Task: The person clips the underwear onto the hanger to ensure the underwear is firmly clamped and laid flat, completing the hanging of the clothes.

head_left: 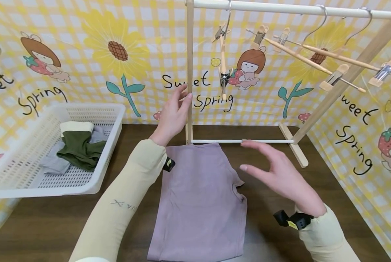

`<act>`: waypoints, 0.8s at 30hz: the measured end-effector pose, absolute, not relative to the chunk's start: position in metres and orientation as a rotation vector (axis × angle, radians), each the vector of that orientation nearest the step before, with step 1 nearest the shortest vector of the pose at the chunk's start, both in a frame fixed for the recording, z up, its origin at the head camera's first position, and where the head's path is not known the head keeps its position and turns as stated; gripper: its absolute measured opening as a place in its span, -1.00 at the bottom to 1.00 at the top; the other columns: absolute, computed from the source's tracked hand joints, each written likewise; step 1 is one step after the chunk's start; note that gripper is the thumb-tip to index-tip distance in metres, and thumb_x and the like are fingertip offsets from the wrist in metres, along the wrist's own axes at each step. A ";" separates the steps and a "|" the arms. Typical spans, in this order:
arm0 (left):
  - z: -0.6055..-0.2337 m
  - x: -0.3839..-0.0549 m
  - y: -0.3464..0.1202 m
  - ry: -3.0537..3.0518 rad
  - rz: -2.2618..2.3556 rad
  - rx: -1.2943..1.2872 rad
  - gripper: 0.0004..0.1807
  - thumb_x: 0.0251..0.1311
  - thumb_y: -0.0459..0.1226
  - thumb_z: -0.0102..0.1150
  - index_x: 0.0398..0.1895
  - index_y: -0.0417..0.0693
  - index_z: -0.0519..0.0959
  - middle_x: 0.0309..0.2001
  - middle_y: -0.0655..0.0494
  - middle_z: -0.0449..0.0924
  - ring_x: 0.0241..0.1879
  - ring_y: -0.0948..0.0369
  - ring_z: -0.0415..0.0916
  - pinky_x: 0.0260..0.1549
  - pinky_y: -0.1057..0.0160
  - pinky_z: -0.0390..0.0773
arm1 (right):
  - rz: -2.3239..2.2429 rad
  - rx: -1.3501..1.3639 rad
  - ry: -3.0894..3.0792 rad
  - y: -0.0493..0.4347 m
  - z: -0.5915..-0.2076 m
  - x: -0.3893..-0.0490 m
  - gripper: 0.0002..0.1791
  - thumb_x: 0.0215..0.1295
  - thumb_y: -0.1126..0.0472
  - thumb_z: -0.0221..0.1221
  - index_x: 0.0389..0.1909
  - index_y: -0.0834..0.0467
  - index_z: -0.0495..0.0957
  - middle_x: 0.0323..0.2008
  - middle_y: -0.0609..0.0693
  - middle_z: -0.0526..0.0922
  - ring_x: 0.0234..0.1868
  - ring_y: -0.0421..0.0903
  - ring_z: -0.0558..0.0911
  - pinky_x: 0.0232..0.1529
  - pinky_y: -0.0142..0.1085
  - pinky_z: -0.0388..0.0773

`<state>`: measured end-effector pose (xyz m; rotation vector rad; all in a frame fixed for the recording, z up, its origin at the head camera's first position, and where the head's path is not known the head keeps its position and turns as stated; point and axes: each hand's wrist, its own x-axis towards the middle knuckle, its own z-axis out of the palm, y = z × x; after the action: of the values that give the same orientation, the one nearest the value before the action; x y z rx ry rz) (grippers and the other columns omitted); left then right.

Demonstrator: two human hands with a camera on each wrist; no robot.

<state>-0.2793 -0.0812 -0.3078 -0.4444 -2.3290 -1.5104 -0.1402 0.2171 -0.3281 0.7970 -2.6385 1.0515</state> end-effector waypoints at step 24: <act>-0.315 -0.293 -0.082 -2.373 -1.375 -0.479 -0.48 0.59 0.08 -0.17 0.26 -0.10 0.47 -0.01 0.11 0.68 0.12 0.17 0.54 0.13 0.19 0.46 | 1.388 0.399 -1.681 0.262 -0.243 -0.128 -0.58 0.22 0.41 0.33 0.11 0.39 0.60 0.18 0.19 0.60 0.31 0.07 0.45 0.32 -0.25 0.31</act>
<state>-0.2930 -0.0824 -0.3152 -0.4788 -2.3729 -1.3750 -0.1284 0.2620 -0.2430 0.3992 -1.6813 1.3882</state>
